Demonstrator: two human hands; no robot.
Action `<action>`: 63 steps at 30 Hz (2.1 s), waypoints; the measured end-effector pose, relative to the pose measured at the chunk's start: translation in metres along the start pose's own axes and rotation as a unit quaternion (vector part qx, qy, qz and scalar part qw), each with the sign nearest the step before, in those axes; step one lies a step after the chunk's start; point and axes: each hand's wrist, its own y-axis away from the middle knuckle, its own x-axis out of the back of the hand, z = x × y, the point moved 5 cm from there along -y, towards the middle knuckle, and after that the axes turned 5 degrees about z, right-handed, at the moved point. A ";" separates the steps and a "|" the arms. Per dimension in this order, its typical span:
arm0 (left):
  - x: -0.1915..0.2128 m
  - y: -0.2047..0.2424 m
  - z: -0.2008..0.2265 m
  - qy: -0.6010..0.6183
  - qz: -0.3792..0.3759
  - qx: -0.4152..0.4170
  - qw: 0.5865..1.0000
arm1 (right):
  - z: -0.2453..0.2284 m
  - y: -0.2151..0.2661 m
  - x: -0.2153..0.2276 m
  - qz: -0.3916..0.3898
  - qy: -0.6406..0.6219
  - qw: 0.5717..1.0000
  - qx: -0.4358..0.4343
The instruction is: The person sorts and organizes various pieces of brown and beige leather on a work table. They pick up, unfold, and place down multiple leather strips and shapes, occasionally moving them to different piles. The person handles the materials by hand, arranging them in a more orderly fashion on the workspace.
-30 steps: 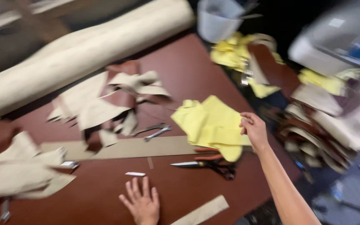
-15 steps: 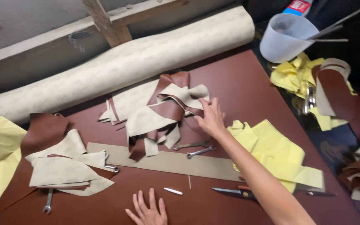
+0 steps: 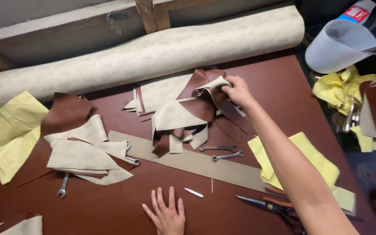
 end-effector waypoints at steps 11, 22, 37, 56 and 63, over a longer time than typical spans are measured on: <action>0.061 -0.053 0.016 0.201 0.011 0.123 0.972 | -0.191 0.041 0.095 0.005 0.206 0.951 0.228; 0.202 -0.148 0.155 0.814 -0.256 0.145 0.500 | -0.317 0.230 0.097 -0.241 0.033 0.954 0.174; 0.177 -0.073 -0.006 0.917 -0.062 0.274 0.283 | -0.120 0.458 0.113 -0.348 0.129 0.928 -0.042; 0.127 0.063 -0.319 0.292 0.002 0.413 0.863 | 0.038 0.416 0.005 -0.370 0.437 0.817 0.064; 0.140 0.065 -0.187 0.133 -0.140 0.039 0.980 | 0.006 0.530 -0.010 -0.534 0.363 0.755 0.119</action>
